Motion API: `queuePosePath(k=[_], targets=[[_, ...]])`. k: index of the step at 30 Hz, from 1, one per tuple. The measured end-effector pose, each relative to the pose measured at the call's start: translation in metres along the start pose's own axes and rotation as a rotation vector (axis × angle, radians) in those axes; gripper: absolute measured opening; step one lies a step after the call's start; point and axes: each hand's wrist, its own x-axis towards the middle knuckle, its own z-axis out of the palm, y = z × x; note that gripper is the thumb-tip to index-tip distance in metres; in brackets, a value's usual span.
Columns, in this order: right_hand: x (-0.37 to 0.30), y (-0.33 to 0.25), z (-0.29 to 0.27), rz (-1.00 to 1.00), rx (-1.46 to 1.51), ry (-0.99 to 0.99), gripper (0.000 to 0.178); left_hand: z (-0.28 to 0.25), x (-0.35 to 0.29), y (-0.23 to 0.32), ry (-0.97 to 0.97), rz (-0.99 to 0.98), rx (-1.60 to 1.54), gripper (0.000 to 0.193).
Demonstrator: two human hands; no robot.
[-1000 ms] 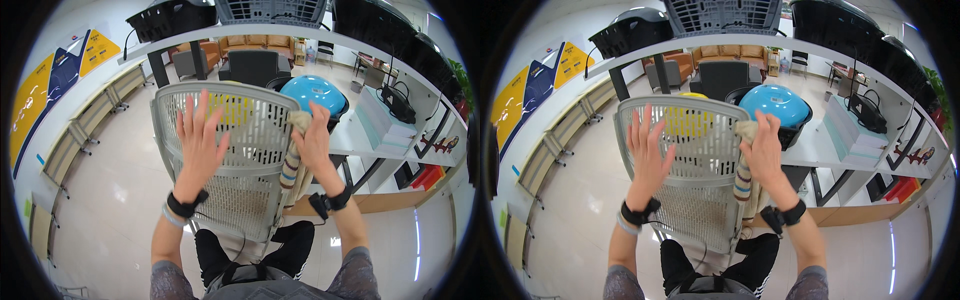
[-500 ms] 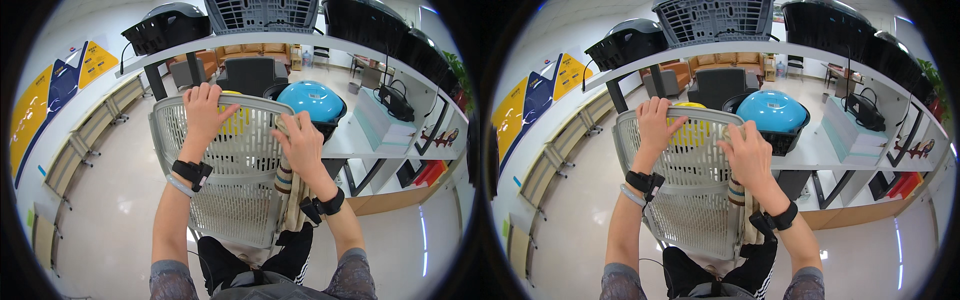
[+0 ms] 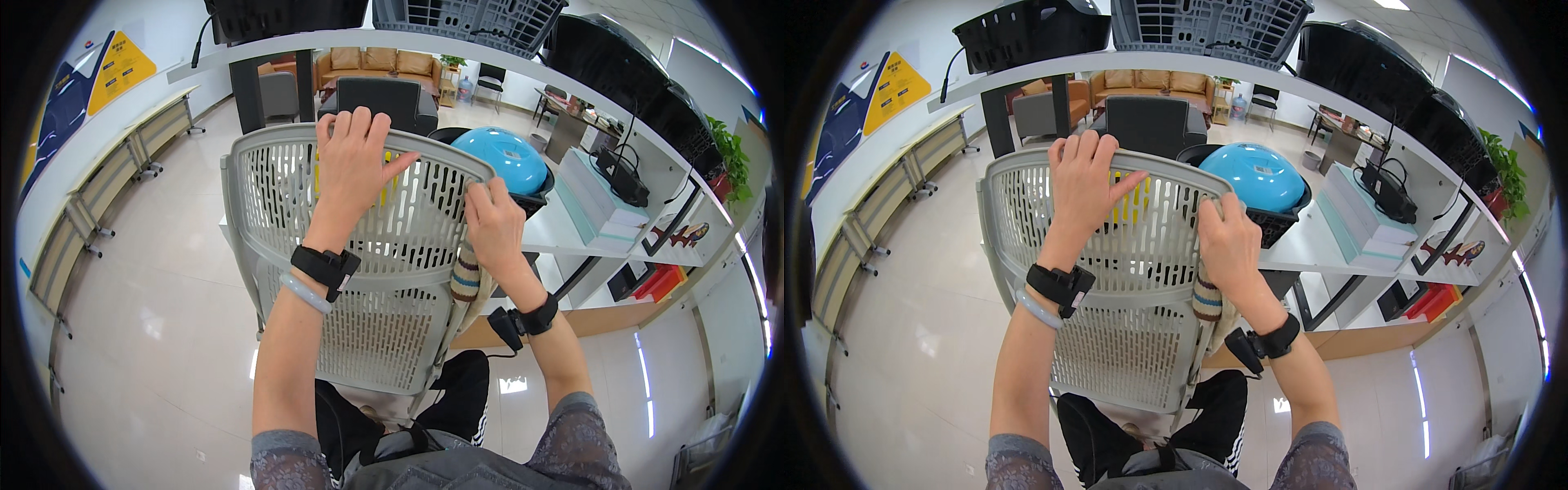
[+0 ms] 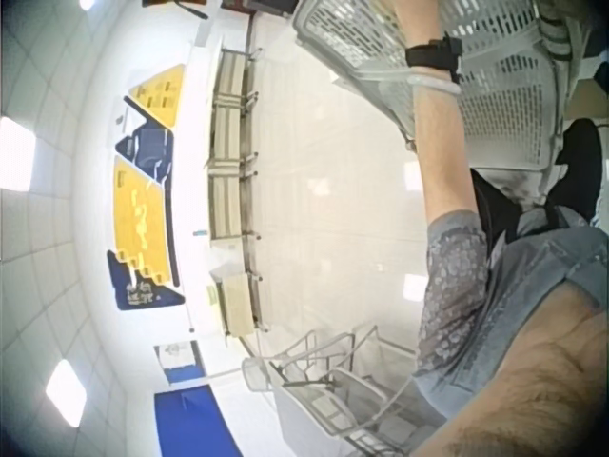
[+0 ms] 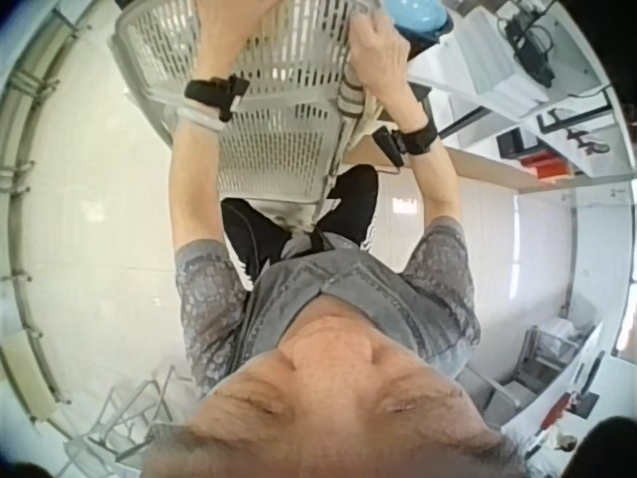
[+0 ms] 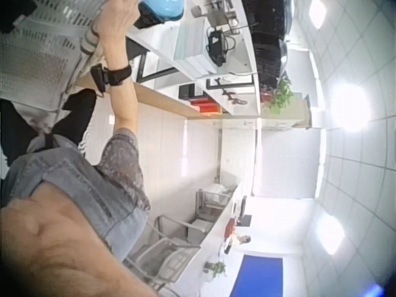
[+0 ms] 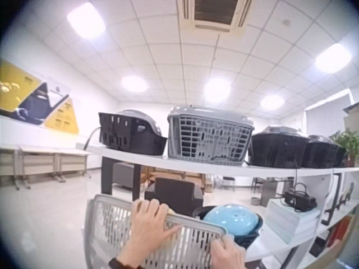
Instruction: The person wipes the legs, frame, and backrest of a plastic chair using a cloth.
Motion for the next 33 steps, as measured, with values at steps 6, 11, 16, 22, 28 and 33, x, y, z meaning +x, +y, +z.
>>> queuePosePath(k=[6,11,16,22,28,33], targets=[[0.014,0.009,0.009,-0.009,0.028,0.042,0.009,0.007,-0.004,-0.009,0.017,-0.009,0.031,0.046],[-0.005,-0.004,0.037,0.023,0.097,-0.027,0.01,0.016,-0.008,-0.017,-0.048,-0.038,0.074,0.046],[-0.038,-0.002,0.068,0.065,0.251,-0.131,0.009,0.027,-0.018,-0.038,-0.064,-0.057,0.107,0.045],[-0.016,-0.005,0.076,0.114,0.239,-0.032,0.011,0.028,-0.021,-0.04,-0.068,-0.046,0.117,0.045],[-0.039,-0.004,0.063,0.109,0.25,-0.053,0.02,0.016,-0.013,-0.044,-0.084,0.008,0.13,0.044],[-0.041,-0.004,0.04,0.115,0.178,0.023,0.02,-0.006,-0.003,-0.028,-0.082,0.037,0.073,0.043]])
